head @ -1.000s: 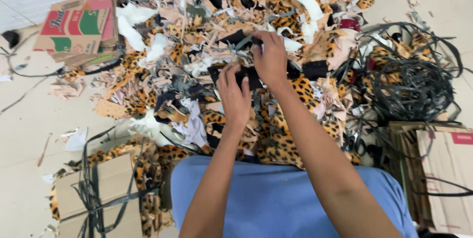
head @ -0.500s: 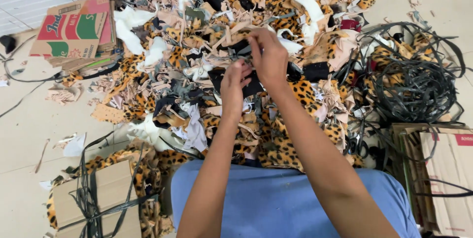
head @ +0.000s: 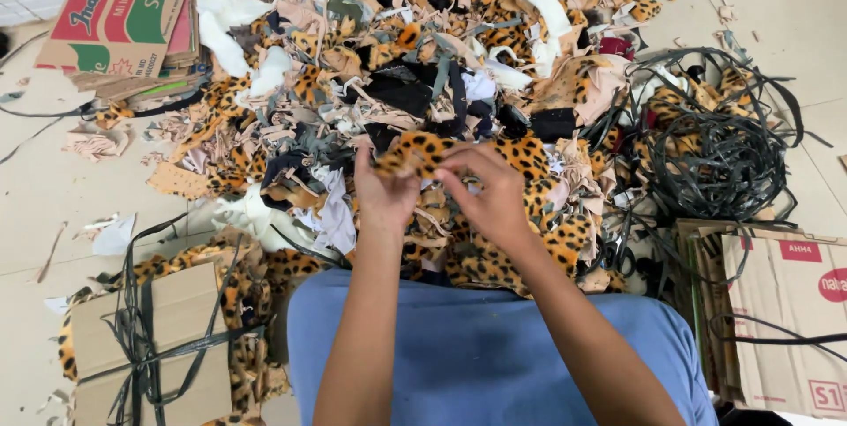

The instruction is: Sorting through a pile of fabric scraps and trimming them with scissors.

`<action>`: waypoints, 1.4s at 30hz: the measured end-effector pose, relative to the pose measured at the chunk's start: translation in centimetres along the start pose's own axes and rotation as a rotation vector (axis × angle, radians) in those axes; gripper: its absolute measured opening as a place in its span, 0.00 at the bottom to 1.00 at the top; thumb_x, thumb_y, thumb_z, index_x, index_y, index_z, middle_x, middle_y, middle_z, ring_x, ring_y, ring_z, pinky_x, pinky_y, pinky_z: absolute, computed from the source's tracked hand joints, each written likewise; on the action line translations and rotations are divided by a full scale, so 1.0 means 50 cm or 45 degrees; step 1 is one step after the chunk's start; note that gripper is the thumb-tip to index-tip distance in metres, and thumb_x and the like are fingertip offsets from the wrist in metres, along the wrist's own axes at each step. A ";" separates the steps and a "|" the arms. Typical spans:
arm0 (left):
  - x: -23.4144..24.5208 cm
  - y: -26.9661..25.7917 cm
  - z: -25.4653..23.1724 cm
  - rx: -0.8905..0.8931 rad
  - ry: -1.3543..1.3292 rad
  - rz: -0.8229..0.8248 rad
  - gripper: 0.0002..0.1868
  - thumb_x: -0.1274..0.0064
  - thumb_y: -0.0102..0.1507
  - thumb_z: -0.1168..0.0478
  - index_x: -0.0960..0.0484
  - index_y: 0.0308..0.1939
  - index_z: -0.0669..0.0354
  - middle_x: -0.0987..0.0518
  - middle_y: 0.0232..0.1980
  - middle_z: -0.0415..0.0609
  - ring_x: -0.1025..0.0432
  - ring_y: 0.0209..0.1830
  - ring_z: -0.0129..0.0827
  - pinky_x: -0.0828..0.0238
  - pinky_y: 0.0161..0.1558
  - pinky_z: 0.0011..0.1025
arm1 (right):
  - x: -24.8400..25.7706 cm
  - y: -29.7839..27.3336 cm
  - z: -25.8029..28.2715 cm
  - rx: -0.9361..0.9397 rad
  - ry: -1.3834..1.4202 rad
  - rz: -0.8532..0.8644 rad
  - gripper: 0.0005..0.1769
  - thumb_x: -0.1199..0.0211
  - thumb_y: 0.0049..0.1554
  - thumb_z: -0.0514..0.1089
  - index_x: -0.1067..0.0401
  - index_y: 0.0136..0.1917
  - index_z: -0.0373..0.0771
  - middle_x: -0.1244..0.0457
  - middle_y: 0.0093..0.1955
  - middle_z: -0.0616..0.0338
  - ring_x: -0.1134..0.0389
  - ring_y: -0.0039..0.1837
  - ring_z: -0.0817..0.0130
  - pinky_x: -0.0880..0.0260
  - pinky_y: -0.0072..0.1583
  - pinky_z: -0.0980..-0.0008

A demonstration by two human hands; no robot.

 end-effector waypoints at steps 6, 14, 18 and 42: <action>0.037 -0.049 0.025 -0.049 0.569 0.417 0.33 0.44 0.64 0.69 0.36 0.73 0.66 0.28 0.69 0.62 0.28 0.63 0.53 0.21 0.57 0.43 | 0.066 -0.033 0.020 -0.331 0.127 -0.146 0.10 0.29 0.56 0.30 0.23 0.50 0.41 0.31 0.51 0.58 0.28 0.55 0.62 0.26 0.56 0.62; 0.029 -0.150 0.118 -0.015 0.634 0.575 0.31 0.48 0.63 0.74 0.33 0.72 0.63 0.28 0.70 0.59 0.27 0.62 0.51 0.20 0.57 0.43 | 0.083 -0.108 0.057 -1.509 1.230 -0.186 0.28 0.39 0.61 0.56 0.42 0.64 0.38 0.48 0.51 0.63 0.41 0.53 0.70 0.33 0.58 0.69; 0.093 -0.145 0.158 0.026 0.808 0.668 0.26 0.55 0.69 0.72 0.33 0.72 0.66 0.27 0.69 0.62 0.29 0.65 0.53 0.23 0.59 0.44 | 0.099 -0.167 0.063 -1.731 1.441 -0.259 0.17 0.34 0.61 0.51 0.35 0.53 0.40 0.38 0.50 0.60 0.32 0.52 0.70 0.35 0.56 0.71; 0.035 -0.057 0.393 -0.214 1.966 0.406 0.30 0.49 0.66 0.68 0.40 0.69 0.74 0.28 0.58 0.76 0.19 0.43 0.47 0.16 0.42 0.36 | 0.305 -0.089 -0.188 -1.099 0.042 -0.049 0.16 0.35 0.61 0.35 0.24 0.63 0.38 0.32 0.53 0.48 0.28 0.56 0.47 0.29 0.60 0.54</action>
Point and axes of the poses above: each hand's wrist, its own y-axis towards the middle knuckle, its own x-axis out of the back of the hand, z = x × y, the point moved 3 cm from there along y, towards the middle knuckle
